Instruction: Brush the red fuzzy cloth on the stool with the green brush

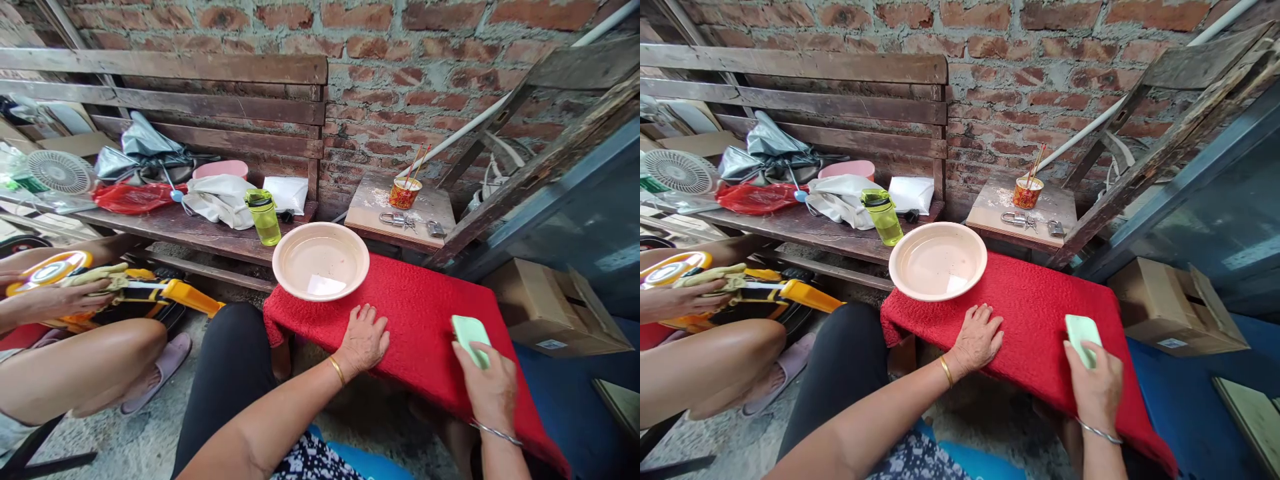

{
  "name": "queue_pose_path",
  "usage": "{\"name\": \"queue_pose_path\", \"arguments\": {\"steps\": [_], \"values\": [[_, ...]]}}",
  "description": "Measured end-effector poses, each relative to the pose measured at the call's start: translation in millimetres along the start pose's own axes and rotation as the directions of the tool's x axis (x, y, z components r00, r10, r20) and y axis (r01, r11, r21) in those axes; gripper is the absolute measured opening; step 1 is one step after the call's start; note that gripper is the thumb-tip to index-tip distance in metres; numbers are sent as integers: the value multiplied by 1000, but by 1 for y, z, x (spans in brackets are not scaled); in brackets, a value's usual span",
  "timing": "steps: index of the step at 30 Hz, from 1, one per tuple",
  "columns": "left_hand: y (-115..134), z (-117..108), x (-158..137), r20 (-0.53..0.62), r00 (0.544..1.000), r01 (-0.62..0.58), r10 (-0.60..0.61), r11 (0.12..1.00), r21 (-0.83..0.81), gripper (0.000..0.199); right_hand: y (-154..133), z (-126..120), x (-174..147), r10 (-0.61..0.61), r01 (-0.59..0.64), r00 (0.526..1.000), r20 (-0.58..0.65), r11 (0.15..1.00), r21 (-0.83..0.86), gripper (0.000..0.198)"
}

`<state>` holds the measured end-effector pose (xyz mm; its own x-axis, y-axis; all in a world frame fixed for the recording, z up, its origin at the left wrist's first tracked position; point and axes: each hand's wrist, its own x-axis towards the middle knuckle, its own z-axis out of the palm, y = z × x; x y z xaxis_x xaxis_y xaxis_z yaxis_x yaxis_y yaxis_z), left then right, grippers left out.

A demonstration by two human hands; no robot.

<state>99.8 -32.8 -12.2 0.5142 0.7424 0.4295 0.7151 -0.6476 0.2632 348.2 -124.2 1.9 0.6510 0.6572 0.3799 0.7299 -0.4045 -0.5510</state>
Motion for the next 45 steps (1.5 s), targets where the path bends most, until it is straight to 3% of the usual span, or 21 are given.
{"name": "queue_pose_path", "arguments": {"steps": [4, 8, 11, 13, 16, 18, 22, 25, 28, 30, 33, 35, 37, 39, 41, 43, 45], "values": [[-1, 3, -3, -132, 991, 29, -31, 999, -15, 38, -45, 33, -25, -261, 245, 958, 121, 961, 127, 58], [-3, 6, -5, -162, 987, 21, -20, 1000, 0, 38, -46, 41, -26, -296, 279, 925, 236, 955, 104, 51], [-4, 8, -6, -138, 990, 7, -6, 1000, 5, 38, -11, 19, -7, -145, 159, 966, 214, 986, -49, 54], [-5, 8, -5, -114, 994, 8, -7, 1000, 8, 37, 20, -3, 8, 46, -18, 988, 148, 983, -184, 56], [-5, 5, -3, -53, 998, 23, -22, 1000, 17, 30, 53, -27, 22, 287, -272, 958, 22, 926, -262, 58], [-4, 1, -1, 2, 999, 33, -33, 999, 27, 22, 55, -29, 21, 299, -294, 954, 4, 939, -181, 59], [-1, -4, 3, 76, 995, 52, -56, 997, 53, 17, 8, 0, -2, 5, -19, 991, 133, 994, 105, 49], [-3, -4, 5, 118, 991, 45, -54, 996, 83, 18, -35, 24, -22, -241, 203, 936, 255, 965, 168, 34], [-12, -5, 3, 169, 986, -15, 1, 997, 82, 24, -45, 27, -24, -318, 293, 885, 340, 948, 125, 30], [-22, -8, 1, 196, 979, -72, 61, 996, 53, 29, -24, 17, -14, -241, 238, 912, 332, 970, 51, 32], [-36, -14, 0, 230, 962, -153, 147, 988, 7, 34, 29, -10, 7, 39, -10, 979, 201, 990, -141, 39], [-47, -19, 0, 260, 946, -200, 193, 980, 0, 36, 57, -26, 16, 218, -198, 974, 66, 952, -234, 45], [-57, -24, 0, 288, 931, -234, 222, 972, 6, 39, 66, -33, 17, 279, -273, 960, -4, 937, -218, 48], [-68, -29, 0, 309, 922, -248, 232, 969, 13, 41, 52, -29, 10, 207, -204, 978, 20, 975, -93, 48], [-79, -33, -1, 327, 917, -248, 228, 969, 20, 42, 25, -16, -2, 49, -57, 993, 106, 996, 67, 43], [-87, -37, -2, 348, 911, -247, 222, 968, 29, 43, 0, -3, -13, -124, 85, 966, 228, 981, 172, 35], [-91, -40, -2, 368, 903, -253, 222, 967, 37, 45, -9, 3, -17, -217, 153, 916, 339, 967, 205, 28]]}}
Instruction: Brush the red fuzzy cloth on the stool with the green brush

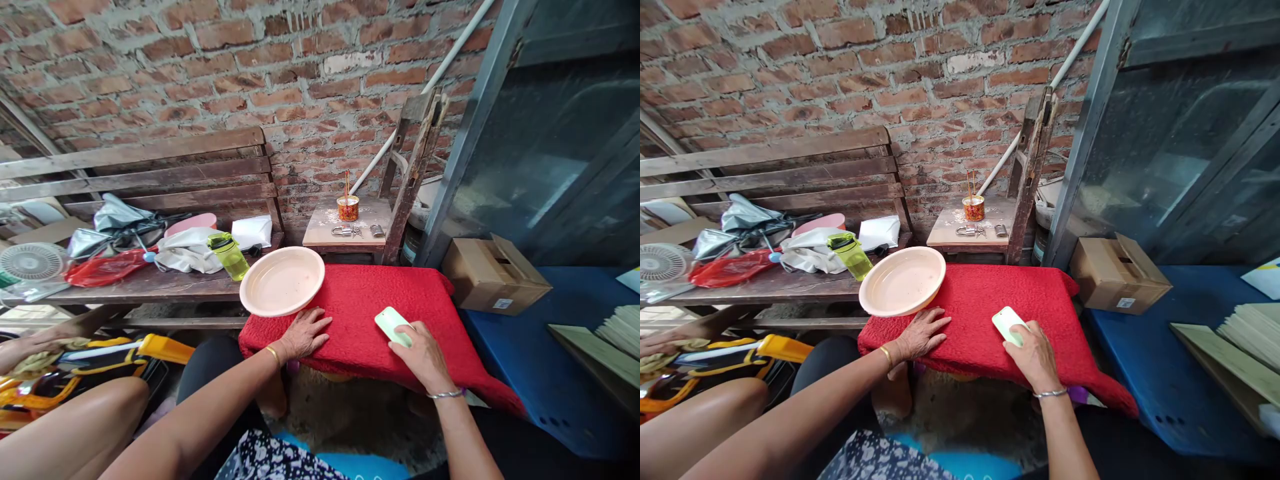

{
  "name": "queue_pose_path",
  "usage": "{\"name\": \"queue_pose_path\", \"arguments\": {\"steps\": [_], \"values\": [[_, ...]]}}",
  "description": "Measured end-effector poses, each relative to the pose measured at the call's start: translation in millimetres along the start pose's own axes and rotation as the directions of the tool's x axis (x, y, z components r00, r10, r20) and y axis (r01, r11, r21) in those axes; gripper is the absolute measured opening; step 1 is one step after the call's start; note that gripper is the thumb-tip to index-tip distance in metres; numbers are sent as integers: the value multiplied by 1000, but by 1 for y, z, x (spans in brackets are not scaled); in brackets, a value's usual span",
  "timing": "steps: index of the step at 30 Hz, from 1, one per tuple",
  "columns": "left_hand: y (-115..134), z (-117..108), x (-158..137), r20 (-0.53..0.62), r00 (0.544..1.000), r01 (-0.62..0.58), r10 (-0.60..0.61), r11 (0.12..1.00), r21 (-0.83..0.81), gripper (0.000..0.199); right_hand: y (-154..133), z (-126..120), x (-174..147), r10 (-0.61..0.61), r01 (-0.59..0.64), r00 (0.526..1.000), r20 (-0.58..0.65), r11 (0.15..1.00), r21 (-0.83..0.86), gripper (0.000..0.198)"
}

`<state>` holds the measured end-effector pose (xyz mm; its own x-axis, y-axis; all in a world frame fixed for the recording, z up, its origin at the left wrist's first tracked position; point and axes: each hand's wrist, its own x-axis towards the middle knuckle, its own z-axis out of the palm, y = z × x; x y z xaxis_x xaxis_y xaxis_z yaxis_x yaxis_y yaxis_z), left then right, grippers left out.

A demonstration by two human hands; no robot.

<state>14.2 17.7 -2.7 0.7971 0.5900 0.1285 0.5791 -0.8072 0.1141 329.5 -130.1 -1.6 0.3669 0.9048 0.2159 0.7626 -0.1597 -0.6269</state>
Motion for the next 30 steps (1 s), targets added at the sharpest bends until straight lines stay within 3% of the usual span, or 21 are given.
{"name": "queue_pose_path", "arguments": {"steps": [2, 4, 6, 8, 9, 11, 16, 19, 22, 24, 26, 28, 30], "values": [[-2, -1, -1, 17, 1000, -9, 9, 1000, 7, 45, 11, -8, 0, 41, -41, 999, 27, 999, -25, 27], [-1, -2, 0, 26, 1000, -13, 13, 1000, 7, 46, 34, -26, -1, 180, -185, 982, -59, 979, -87, 30], [1, -3, 1, 33, 999, -1, 0, 1000, 1, 46, 58, -45, -1, 335, -372, 916, -221, 916, -150, 36], [3, -2, 1, 41, 999, 28, -28, 1000, -1, 46, 68, -54, -1, 394, -472, 842, -368, 869, -148, 41], [4, -2, 1, 45, 998, 43, -43, 999, -2, 45, 66, -52, 1, 379, -462, 830, -408, 878, -126, 44], [6, -1, 1, 45, 997, 59, -59, 998, -3, 44, 49, -39, 6, 286, -339, 867, -407, 939, -63, 47], [5, 0, 0, 5, 999, 47, -47, 999, 0, 39, -34, 21, 32, 52, -44, 991, -126, 997, 68, 29], [5, 0, 0, -8, 999, 44, -44, 999, 4, 38, -76, 43, 50, -58, 58, 998, 22, 998, 26, 20], [5, 0, 0, -5, 999, 43, -43, 999, 2, 39, -87, 48, 68, -115, 118, 991, 65, 992, -48, 19], [4, 1, -1, -3, 999, 41, -41, 999, -3, 39, -73, 41, 77, -116, 123, 990, 74, 987, -103, 17], [4, 2, -1, -3, 999, 43, -43, 999, -7, 39, -40, 24, 81, -73, 83, 995, 70, 984, -157, 18], [4, 4, -2, -4, 999, 42, -42, 999, -15, 39, 5, -3, 81, 31, -25, 999, 27, 976, -215, 22], [4, 5, -2, -8, 999, 39, -39, 999, -24, 39, 49, -32, 80, 196, -208, 978, -70, 939, -275, 30]]}}
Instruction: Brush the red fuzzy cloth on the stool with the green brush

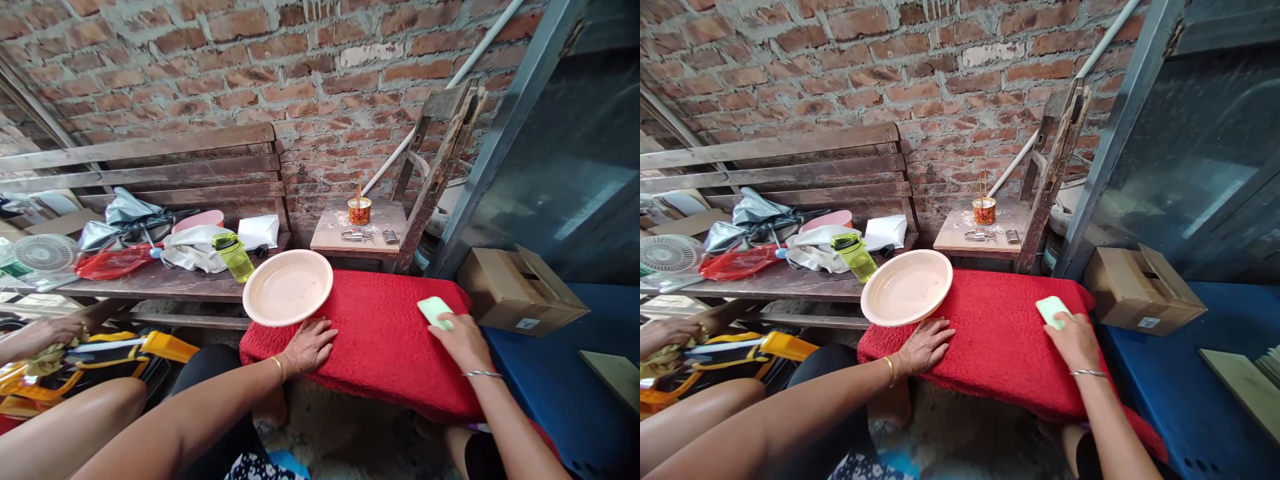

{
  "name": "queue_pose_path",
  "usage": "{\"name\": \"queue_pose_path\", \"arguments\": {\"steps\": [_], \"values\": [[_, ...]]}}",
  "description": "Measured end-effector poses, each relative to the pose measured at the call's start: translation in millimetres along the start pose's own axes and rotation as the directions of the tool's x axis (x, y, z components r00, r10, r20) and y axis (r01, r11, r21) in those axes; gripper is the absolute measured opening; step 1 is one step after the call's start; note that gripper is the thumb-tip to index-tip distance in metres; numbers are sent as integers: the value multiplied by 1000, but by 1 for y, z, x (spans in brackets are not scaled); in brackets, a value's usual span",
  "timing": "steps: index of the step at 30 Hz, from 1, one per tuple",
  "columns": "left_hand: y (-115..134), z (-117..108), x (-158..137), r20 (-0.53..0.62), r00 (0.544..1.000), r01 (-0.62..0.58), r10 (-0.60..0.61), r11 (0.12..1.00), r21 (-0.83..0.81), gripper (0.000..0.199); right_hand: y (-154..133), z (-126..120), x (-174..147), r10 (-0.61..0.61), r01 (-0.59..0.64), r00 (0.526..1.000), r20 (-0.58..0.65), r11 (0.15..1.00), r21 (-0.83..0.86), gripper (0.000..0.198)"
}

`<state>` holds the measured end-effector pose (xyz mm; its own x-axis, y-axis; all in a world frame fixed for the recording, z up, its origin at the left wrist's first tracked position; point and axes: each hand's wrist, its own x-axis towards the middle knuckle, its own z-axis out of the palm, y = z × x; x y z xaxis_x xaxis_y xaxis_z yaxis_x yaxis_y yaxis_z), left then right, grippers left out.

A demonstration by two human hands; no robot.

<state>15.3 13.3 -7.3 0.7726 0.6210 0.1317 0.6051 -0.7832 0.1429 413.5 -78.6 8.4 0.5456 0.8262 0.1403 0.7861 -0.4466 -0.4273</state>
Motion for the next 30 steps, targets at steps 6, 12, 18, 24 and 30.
{"name": "queue_pose_path", "arguments": {"steps": [6, 12, 18, 24, 30], "values": [[-2, 2, -2, 19, 1000, -16, 15, 1000, 2, 41, 11, -9, 1, 125, -112, 976, -180, 991, 80, 40], [-7, 7, -6, 14, 1000, -23, 22, 999, 40, 42, -118, 39, -33, -336, 318, 941, 38, 916, 244, 18], [-8, 8, -8, 15, 999, -36, 36, 999, 37, 42, -55, 25, -1, -129, 131, 991, 33, 990, -45, 26], [-8, 7, -7, 9, 999, -40, 39, 999, 20, 42, 23, -1, 22, 305, -318, 926, -223, 948, -26, 42], [-9, 8, -7, 7, 999, -31, 31, 999, 38, 42, -66, 40, -8, -233, 243, 970, -70, 950, 196, 25]]}}
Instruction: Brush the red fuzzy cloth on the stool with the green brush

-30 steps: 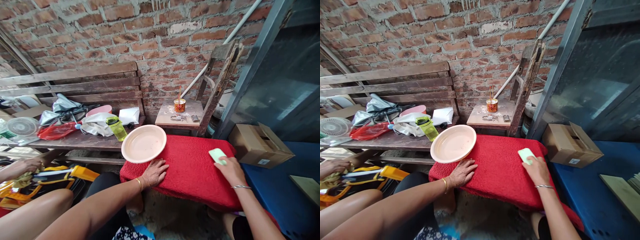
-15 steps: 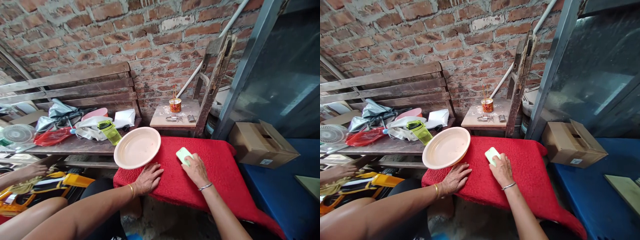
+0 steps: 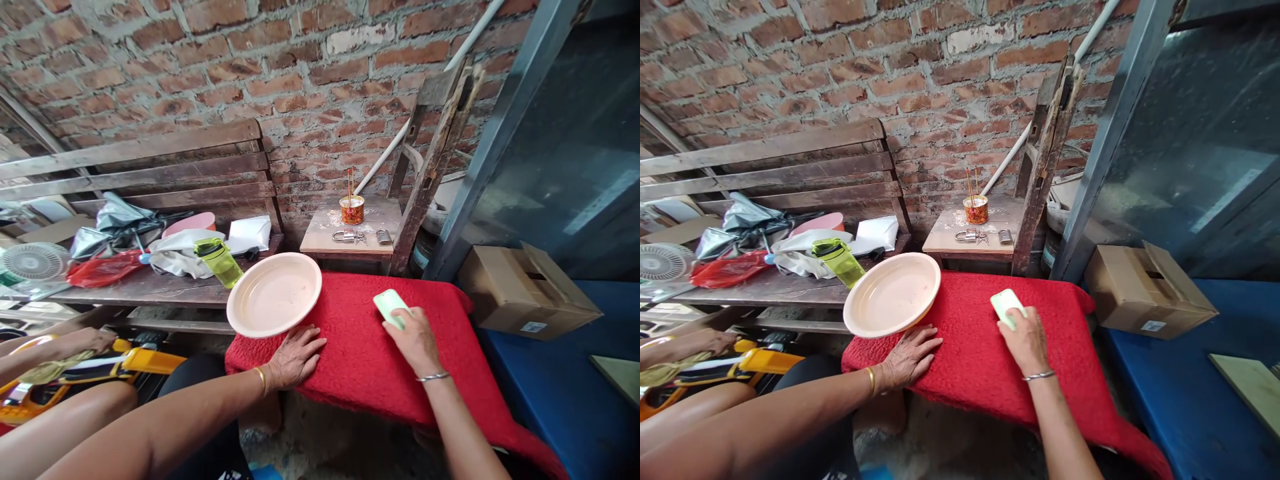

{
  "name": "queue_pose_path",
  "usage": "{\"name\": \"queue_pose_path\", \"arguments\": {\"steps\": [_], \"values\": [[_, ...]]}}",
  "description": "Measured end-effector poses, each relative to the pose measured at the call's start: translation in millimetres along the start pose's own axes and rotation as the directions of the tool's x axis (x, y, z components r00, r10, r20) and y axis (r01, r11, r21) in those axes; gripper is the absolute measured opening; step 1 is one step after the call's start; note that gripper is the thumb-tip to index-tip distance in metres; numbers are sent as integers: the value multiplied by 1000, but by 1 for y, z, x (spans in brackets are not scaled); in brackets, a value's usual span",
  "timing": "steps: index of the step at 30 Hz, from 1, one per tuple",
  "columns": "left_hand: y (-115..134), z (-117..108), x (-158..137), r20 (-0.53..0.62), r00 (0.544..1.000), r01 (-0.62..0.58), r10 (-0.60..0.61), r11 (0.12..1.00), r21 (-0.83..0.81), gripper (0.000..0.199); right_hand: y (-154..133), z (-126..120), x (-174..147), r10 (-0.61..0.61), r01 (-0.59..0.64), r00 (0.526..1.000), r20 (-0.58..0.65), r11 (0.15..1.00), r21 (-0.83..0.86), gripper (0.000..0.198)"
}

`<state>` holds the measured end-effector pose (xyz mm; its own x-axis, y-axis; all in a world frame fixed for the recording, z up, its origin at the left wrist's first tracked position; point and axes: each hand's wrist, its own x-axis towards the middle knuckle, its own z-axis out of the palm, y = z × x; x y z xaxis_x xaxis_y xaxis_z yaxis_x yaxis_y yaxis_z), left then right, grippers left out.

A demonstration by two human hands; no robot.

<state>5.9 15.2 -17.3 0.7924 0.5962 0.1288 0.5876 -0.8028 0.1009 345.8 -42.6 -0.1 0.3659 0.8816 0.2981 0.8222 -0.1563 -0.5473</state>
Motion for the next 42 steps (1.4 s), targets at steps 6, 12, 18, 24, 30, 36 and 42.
{"name": "queue_pose_path", "arguments": {"steps": [6, 12, 18, 24, 30, 36, 42], "values": [[0, 1, 0, -4, 1000, -3, 3, 1000, 18, 42, 47, -22, 1, 205, -205, 979, -18, 958, -203, 31], [0, 1, 1, -20, 1000, 3, -2, 1000, 6, 41, 85, -56, 4, 408, -463, 876, -258, 861, -211, 41], [-1, 2, -1, -23, 1000, 11, -10, 1000, 12, 42, -30, 13, -5, 22, -26, 999, 47, 996, 86, 21], [0, 1, 0, -16, 1000, 12, -12, 1000, 25, 42, -47, 26, 0, -70, 82, 980, 188, 995, -59, 20], [2, 0, 1, -17, 1000, 19, -19, 1000, -4, 43, 66, -35, 21, 371, -392, 920, -129, 883, -258, 38], [3, -2, 1, 5, 1000, 21, -21, 1000, -8, 43, 46, -24, 24, 285, -304, 938, -198, 950, -75, 39], [2, -3, 1, 2, 1000, 13, -13, 1000, 14, 42, -45, 32, 14, -106, 93, 989, 106, 988, 120, 20]]}}
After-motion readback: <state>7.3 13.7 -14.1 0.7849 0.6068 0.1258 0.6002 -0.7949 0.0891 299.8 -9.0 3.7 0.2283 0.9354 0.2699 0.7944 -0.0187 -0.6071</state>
